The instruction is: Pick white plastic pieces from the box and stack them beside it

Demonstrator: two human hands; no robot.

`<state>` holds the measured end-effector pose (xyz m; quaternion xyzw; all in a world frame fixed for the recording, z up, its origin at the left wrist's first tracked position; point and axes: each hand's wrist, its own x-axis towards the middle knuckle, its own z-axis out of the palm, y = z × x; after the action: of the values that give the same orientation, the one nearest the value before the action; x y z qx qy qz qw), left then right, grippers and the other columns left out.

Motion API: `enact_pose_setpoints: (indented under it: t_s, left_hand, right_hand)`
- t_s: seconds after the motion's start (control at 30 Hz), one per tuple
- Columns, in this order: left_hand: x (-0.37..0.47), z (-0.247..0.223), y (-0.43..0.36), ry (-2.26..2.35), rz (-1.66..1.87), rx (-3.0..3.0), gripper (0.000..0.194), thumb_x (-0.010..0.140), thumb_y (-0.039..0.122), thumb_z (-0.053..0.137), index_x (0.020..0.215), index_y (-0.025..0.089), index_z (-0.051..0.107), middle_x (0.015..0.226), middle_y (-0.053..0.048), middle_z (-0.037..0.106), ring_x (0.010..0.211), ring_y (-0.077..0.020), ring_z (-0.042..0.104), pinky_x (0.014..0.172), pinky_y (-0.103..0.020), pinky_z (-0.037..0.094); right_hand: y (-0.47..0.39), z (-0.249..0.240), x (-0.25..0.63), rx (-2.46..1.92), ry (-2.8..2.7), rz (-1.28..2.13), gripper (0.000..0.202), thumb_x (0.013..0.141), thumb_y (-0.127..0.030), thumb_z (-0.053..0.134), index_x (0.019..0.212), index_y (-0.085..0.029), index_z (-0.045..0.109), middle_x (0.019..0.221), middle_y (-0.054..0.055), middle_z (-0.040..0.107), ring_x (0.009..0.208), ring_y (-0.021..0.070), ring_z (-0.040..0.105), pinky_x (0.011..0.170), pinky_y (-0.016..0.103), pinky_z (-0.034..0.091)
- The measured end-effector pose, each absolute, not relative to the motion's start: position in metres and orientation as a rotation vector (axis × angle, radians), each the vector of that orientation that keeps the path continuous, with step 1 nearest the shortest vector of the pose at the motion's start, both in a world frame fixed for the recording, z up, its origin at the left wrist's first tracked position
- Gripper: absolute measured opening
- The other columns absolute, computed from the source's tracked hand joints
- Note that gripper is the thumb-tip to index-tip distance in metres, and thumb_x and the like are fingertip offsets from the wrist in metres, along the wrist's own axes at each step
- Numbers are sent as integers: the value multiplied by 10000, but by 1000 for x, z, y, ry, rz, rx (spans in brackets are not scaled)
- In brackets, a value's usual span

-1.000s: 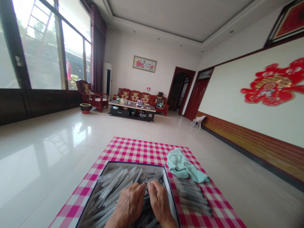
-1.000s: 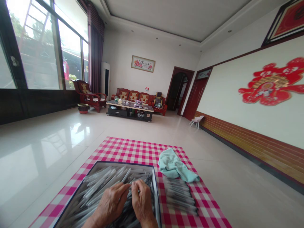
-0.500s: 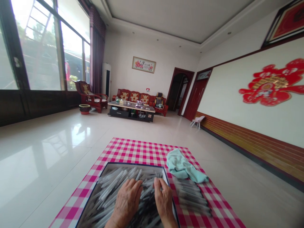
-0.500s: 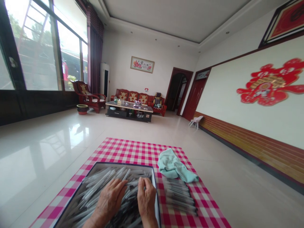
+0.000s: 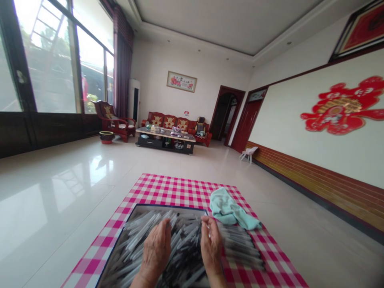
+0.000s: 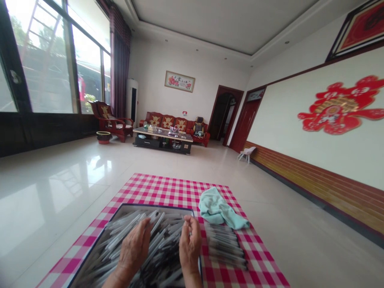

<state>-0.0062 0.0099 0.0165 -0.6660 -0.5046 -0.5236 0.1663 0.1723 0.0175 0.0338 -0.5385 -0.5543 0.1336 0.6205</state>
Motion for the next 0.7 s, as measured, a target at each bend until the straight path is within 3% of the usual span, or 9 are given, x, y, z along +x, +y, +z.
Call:
enact_pose_setpoints:
  t_s: [0.17, 0.3, 0.5, 0.7]
  left_hand:
    - [-8, 26, 6, -1380, -1401, -2058, 183, 971, 274, 445, 1045, 233, 607, 1044, -64, 684, 875, -198, 681, 752, -311, 548]
    - [-5, 22, 6, -1375, -1570, -2083, 215, 975, 215, 406, 1077, 192, 593, 1023, -76, 695, 924, -169, 696, 771, -247, 561]
    - [-6, 17, 5, -1329, -1631, -2152, 318, 945, 157, 371, 1173, 181, 592, 1164, -90, 684, 1098, -186, 650, 910, -304, 548]
    - [-6, 32, -3, -1419, -1757, -2190, 206, 944, 272, 483, 948, 188, 671, 1061, -95, 701, 1001, -204, 681, 878, -310, 551]
  right_hand:
    - [21, 30, 178, -1219, -1186, 649, 346, 869, -473, 511, 961, -173, 655, 928, 99, 733, 809, 232, 701, 710, 318, 564]
    - [19, 32, 172, -1231, -1164, 655, 351, 838, -481, 535, 952, -173, 657, 905, 98, 729, 747, 225, 692, 675, 317, 565]
    - [17, 38, 173, -1222, -1119, 621, 315, 842, -449, 541, 953, -174, 649, 903, 94, 728, 730, 219, 687, 674, 315, 563]
    - [22, 37, 182, -1211, -972, 667, 286, 852, -382, 500, 955, -145, 622, 901, 123, 714, 713, 217, 689, 621, 287, 566]
